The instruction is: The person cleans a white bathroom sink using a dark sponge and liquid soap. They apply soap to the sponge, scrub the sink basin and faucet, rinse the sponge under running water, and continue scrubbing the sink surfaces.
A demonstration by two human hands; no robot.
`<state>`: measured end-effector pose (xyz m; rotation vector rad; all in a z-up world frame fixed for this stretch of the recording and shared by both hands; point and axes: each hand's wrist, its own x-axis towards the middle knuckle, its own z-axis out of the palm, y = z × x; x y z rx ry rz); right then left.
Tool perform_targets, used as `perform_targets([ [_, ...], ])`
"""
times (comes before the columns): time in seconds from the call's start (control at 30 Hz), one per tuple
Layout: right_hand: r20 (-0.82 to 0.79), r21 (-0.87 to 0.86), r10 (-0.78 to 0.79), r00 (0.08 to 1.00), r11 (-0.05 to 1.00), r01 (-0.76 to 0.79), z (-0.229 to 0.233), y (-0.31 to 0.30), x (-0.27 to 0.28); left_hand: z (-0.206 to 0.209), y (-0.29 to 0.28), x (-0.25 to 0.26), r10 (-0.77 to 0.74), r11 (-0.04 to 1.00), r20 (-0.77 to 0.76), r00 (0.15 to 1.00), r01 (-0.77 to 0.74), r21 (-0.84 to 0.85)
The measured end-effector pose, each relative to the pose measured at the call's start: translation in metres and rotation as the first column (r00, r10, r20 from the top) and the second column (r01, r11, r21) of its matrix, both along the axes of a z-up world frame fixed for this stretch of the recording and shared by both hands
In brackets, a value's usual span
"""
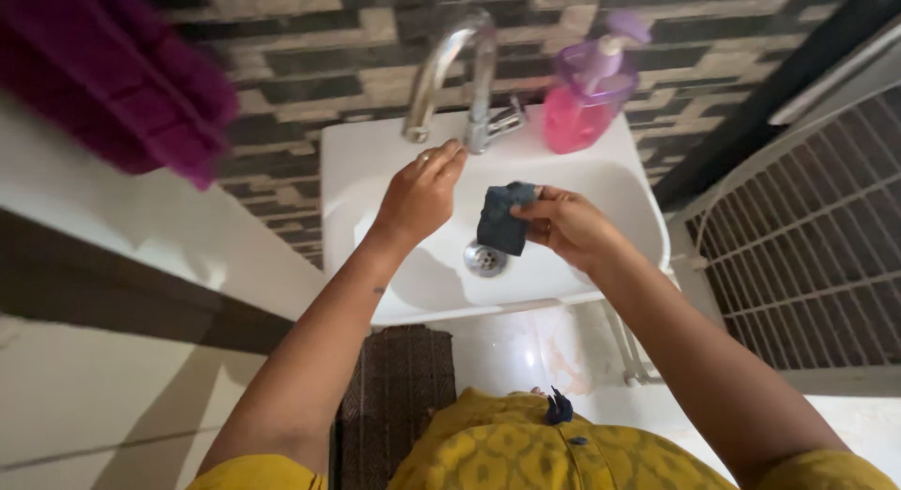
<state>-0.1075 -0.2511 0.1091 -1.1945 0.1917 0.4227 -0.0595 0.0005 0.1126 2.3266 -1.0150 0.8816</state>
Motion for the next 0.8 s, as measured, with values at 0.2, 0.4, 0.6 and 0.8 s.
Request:
perform_targets([
  [0.2,0.099,-0.185,0.280,0.955,0.948,-0.259,-0.020,0.071,-0.013,-0.024,0.087,-0.023,0.174,0.984,-0.060,0.983,-0.176,-0.038],
  [0.4,0.276,-0.590,0.453,0.848,0.776,-0.223,-0.021,0.149,-0.031,-0.041,0.138,-0.046,0.298,0.910,-0.259,0.919,-0.356,-0.214],
  [0.6,0.426,-0.639,0.285,0.858,0.767,0.063,-0.027,0.200,0.009,-0.056,0.154,-0.053,0.351,0.742,-0.440,0.826,-0.532,-0.408],
  [0.8,0.845,-0.531,0.304,0.439,0.565,0.631,0.000,0.217,0.059,-0.062,0.141,-0.047,0.215,0.630,-0.710,0.670,-0.651,-0.424],
])
